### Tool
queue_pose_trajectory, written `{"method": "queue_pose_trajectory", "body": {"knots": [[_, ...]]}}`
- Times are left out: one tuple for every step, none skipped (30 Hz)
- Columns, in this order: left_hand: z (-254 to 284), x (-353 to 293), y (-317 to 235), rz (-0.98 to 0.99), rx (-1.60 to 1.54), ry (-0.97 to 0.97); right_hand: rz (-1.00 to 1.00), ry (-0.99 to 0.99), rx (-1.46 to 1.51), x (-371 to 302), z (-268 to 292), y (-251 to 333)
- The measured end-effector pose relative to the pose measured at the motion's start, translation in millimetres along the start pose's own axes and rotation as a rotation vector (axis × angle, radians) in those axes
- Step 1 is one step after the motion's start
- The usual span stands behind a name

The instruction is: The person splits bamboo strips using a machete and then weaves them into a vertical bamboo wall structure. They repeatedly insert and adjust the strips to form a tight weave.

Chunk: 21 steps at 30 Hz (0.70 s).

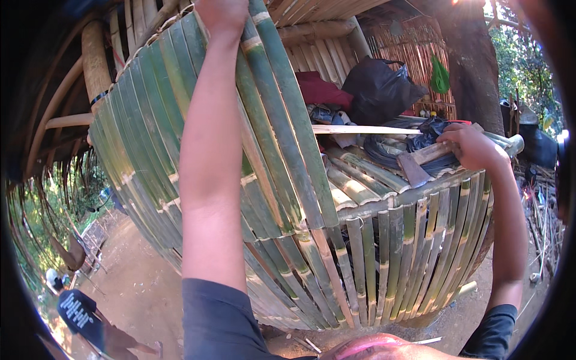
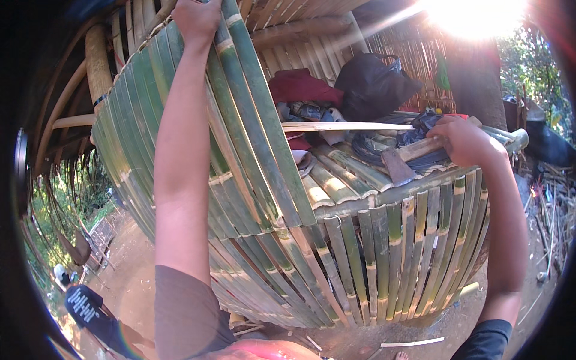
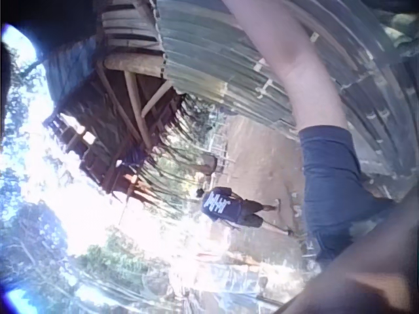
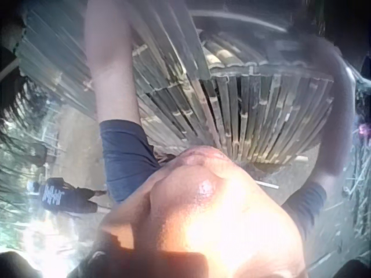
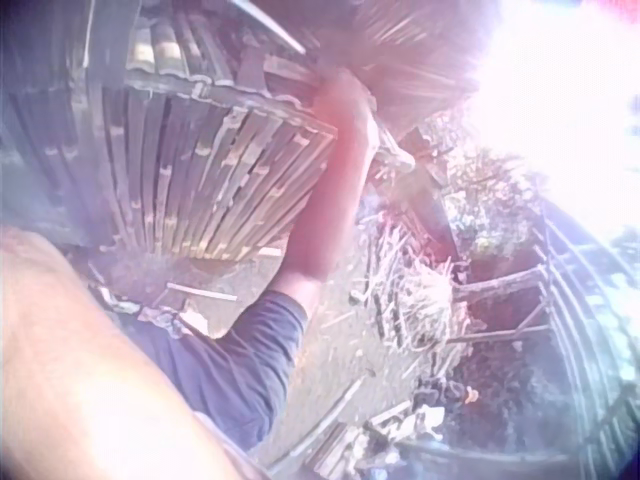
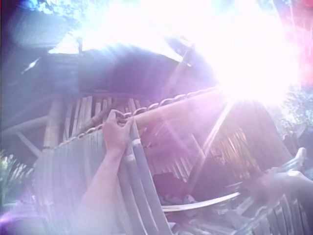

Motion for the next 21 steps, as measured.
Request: {"method": "queue_pose_trajectory", "body": {"knots": [[0.7,1.9,-6.1,0.017,-0.035,0.018,-0.019,0.025,-0.001,0.2,3.0,3.0],[-0.2,3.1,-3.7,0.009,-0.049,0.016,-0.013,0.056,-0.034,2.0,3.3,3.6],[-3.6,1.9,1.9,0.002,-0.064,0.015,-0.008,0.088,-0.067,4.2,3.7,3.4],[-0.3,5.3,0.8,-0.003,-0.081,0.004,-0.005,0.114,-0.109,6.8,9.7,4.0],[2.3,5.9,1.0,0.04,-0.041,0.016,0.02,0.135,-0.099,13.1,8.8,-5.2],[4.6,6.5,-0.5,0.054,-0.059,0.022,0.032,0.184,-0.136,16.9,10.6,-6.6],[5.7,6.2,-4.3,0.068,-0.074,0.031,0.046,0.235,-0.172,22.6,11.6,-8.4],[6.3,6.4,-7.0,0.082,-0.089,0.038,0.06,0.285,-0.208,27.3,12.2,-11.0],[6.0,5.6,-7.2,0.066,-0.098,0.031,0.129,0.26,-0.215,25.4,8.9,-14.5],[2.1,3.5,-7.2,0.063,-0.09,0.03,0.141,0.238,-0.261,21.8,10.9,-12.5],[3.4,2.4,-6.9,0.056,-0.07,0.033,0.165,0.216,-0.301,19.6,10.2,-6.0],[4.7,2.4,-6.8,0.05,-0.051,0.035,0.188,0.194,-0.342,15.2,9.2,0.6],[7.0,1.7,-8.4,0.069,-0.07,0.061,0.269,0.064,-0.464,7.1,6.5,9.0],[7.5,2.3,-6.5,0.043,-0.05,0.056,0.231,0.057,-0.431,6.1,3.0,14.7],[6.5,3.2,-3.0,0.016,-0.03,0.052,0.193,0.052,-0.398,7.2,0.5,20.5],[5.4,3.3,-4.1,-0.008,-0.024,0.043,0.141,0.047,-0.371,6.3,0.8,21.8],[4.6,3.1,-3.7,0.006,-0.048,0.047,0.226,-0.018,-0.463,6.9,-1.7,15.7],[3.9,3.1,-3.3,0.02,-0.072,0.05,0.223,-0.125,-0.423,7.8,-3.3,15.4],[3.6,3.8,-4.0,0.036,-0.097,0.047,0.22,-0.235,-0.389,6.9,-3.4,14.7],[2.8,4.1,-5.3,0.02,-0.073,0.033,0.217,-0.344,-0.354,6.1,0.9,14.9],[1.5,4.3,-6.6,0.005,-0.05,0.018,0.172,-0.394,-0.232,8.9,7.8,16.4]]}}
Point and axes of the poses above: each hand's wrist, its own x-axis towards the middle knuckle, its own z-axis out of the back of the hand, y = z × x, the point moved 3 cm from there along x, towards the middle knuckle, and after that the axes turned 3 degrees about -z, right-handed, at the moved point
